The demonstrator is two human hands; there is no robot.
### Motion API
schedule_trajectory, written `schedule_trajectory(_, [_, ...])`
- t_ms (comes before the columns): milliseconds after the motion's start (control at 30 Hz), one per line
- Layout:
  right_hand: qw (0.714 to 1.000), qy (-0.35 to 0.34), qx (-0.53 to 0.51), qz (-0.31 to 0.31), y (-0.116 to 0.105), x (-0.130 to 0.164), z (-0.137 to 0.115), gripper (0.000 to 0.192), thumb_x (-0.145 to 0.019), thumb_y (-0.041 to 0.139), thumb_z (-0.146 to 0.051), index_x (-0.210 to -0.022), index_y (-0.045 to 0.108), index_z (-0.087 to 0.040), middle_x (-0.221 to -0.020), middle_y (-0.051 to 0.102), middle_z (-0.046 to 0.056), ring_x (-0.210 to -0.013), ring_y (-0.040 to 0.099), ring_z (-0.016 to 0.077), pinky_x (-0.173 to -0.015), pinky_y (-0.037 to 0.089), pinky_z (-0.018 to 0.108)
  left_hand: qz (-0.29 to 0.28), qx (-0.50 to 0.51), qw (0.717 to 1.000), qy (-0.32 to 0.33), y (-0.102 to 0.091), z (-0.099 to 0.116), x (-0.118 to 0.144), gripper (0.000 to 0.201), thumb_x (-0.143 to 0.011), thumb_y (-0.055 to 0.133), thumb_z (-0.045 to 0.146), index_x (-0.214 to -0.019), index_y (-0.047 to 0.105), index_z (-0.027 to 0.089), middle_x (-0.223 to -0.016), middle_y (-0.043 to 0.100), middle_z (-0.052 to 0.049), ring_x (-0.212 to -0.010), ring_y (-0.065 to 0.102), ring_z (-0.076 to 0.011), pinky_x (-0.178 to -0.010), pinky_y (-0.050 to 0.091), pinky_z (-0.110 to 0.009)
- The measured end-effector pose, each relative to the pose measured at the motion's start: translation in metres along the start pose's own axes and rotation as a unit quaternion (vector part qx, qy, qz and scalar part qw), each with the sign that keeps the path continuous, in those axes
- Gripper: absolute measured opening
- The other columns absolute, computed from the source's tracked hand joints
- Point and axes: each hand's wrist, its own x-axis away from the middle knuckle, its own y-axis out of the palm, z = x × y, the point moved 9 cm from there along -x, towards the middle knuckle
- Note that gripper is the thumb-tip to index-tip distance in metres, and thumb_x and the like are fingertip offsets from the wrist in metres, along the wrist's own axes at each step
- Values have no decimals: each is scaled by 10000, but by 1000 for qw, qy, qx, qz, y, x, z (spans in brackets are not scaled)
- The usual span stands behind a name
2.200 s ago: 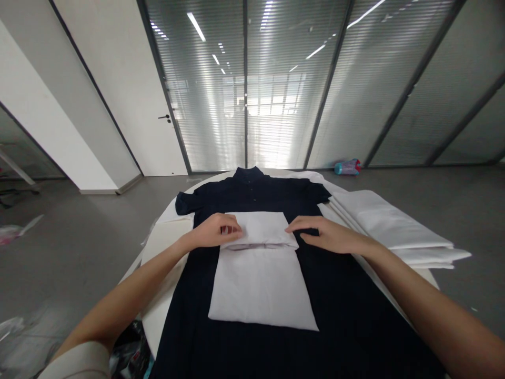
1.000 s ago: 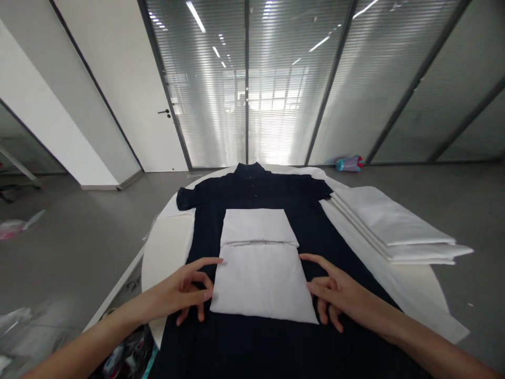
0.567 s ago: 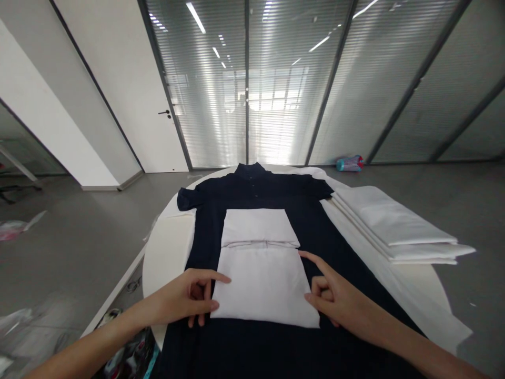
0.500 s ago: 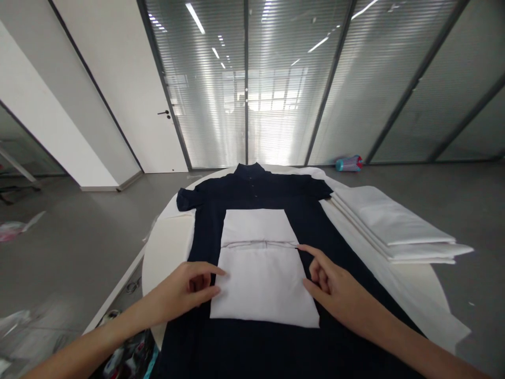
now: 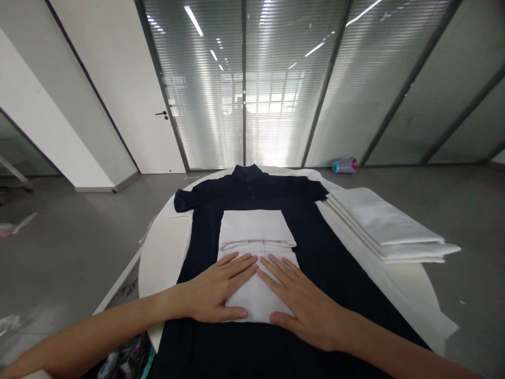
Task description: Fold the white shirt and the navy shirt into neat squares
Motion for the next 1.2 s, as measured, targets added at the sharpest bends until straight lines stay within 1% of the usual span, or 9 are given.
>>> schedule_trajectory(133, [993,9,82,86,-48,-15,14,388,-987,517,-371,-1313,604,-179,-1277,648,123,-1164,586,252,-996,442,413,90,-47,994,-32,-36,-9,-13,507,-945,566,393,-1408,480,207,-1417,549,-127,-1329,498,-260,-1112,412,-440])
schedule_trajectory(267, [962,46,237,125,-78,-40,29,196,-928,603,-225,-1097,685,-172,-991,696,92,-916,611,251,-787,443,375,170,-112,975,-92,-54,-29,-37,462,-937,570,361,-1353,513,169,-1363,582,-142,-1283,535,-265,-1063,453,-445])
schedule_trajectory(400, [940,52,308,136,-62,-60,32,132,-921,580,-183,-974,695,-143,-985,676,117,-944,571,274,-798,395,394,154,-134,967,-156,-29,-50,-57,689,-951,484,541,-1470,379,101,-1530,399,-188,-1446,322,-326,-1164,306,-511])
schedule_trajectory(533, [938,57,309,144,-41,-63,34,217,-921,509,-84,-1030,692,-122,-981,674,126,-904,564,265,-790,384,408,125,-123,969,-175,-6,-59,-62,687,-976,395,549,-1508,340,117,-1576,332,-148,-1474,257,-325,-1190,234,-526])
schedule_trajectory(733, [937,13,308,167,-34,-60,29,316,-944,408,-42,-1034,703,-112,-937,675,130,-875,549,255,-798,387,415,130,-124,965,-189,-7,-60,-57,657,-976,398,524,-1502,367,132,-1582,331,-124,-1473,250,-338,-1184,229,-539])
schedule_trajectory(900, [952,6,279,123,-35,-65,33,205,-923,499,-96,-904,701,-127,-897,662,101,-852,563,223,-781,389,365,111,-128,967,-189,-9,-57,-60,637,-980,379,541,-1463,434,129,-1565,357,-140,-1443,311,-362,-1142,303,-543])
schedule_trajectory(1000, [967,63,191,154,-53,-68,47,244,-962,464,-173,-917,702,-152,-945,667,90,-899,589,215,-824,408,361,112,-120,970,-177,-22,-61,-62,578,-997,367,503,-1429,479,135,-1515,442,-139,-1413,382,-320,-1135,336,-485])
schedule_trajectory(1067, [969,96,134,186,-62,-72,60,314,-995,389,-194,-1099,682,-149,-1114,664,112,-1044,593,216,-914,417,366,122,-121,970,-174,-31,-69,-62,535,-1017,337,435,-1438,466,131,-1508,454,-133,-1433,357,-282,-1161,304,-451])
schedule_trajectory(1200, [978,108,96,151,-41,-84,85,514,-1038,304,-392,-1474,427,-151,-1532,405,164,-1425,346,285,-1124,305,474,101,-130,968,-190,-24,-96,-58,620,-1026,290,470,-1535,298,114,-1595,287,-144,-1502,163,-304,-1198,169,-526])
